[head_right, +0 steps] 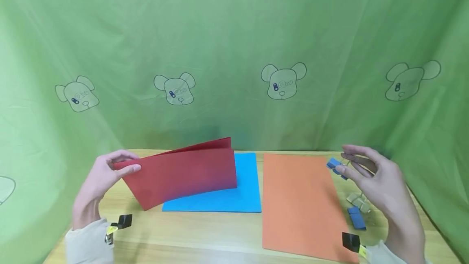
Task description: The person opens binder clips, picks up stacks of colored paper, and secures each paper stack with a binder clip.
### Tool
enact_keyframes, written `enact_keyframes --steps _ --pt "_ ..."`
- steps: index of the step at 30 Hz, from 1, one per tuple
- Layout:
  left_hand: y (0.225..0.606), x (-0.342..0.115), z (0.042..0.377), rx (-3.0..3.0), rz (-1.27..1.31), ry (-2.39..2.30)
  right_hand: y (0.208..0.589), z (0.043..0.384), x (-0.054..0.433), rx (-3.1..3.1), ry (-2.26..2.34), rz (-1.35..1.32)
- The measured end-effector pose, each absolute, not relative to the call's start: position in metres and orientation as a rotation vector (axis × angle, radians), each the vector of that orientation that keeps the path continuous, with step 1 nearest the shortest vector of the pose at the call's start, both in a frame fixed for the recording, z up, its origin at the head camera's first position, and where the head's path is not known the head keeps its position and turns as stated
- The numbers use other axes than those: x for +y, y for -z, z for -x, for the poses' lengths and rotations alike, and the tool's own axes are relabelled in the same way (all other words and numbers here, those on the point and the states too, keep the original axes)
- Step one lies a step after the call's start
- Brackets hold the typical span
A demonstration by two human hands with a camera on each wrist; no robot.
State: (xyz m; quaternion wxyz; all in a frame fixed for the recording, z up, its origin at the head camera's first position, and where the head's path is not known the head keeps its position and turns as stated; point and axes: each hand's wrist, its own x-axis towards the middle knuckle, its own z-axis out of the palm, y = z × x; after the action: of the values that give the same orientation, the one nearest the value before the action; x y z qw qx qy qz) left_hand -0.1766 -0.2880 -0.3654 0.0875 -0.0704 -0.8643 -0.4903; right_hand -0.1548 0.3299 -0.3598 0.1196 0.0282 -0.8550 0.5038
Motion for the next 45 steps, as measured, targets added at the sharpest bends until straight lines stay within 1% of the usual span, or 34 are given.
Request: enact_keyframes --steps 3,8,13,19,23,29,32,40,45 --pt "0.375 -0.295 0.184 -2.504 0.179 1.642 0.362 0.156 0.33 -2.488 -1.49 -0.097" --pt "0.392 -0.304 0.193 -2.423 0.201 1.833 0.366 0.161 0.328 -2.468 -1.502 -0.129" --pt "0.412 -0.305 0.202 -2.525 0.223 1.872 0.37 0.163 0.328 -2.488 -1.471 -0.107" --pt "0.429 -0.307 0.205 -2.659 0.26 1.847 0.376 0.169 0.328 -2.572 -1.405 -0.082" --pt "0.439 -0.308 0.206 -2.643 0.241 1.954 0.38 0.172 0.328 -2.664 -1.273 -0.09" --pt "0.457 -0.305 0.213 -2.466 0.308 2.229 0.384 0.175 0.326 -2.722 -1.176 -0.135" --pt "0.461 -0.303 0.217 -2.429 0.282 2.263 0.385 0.177 0.325 -2.76 -1.109 -0.146" --pt "0.458 -0.298 0.22 -2.497 0.148 2.158 0.393 0.185 0.324 -2.899 -0.963 -0.163" --pt "0.465 -0.297 0.219 -2.451 0.126 2.23 0.401 0.191 0.324 -2.947 -0.873 -0.163"
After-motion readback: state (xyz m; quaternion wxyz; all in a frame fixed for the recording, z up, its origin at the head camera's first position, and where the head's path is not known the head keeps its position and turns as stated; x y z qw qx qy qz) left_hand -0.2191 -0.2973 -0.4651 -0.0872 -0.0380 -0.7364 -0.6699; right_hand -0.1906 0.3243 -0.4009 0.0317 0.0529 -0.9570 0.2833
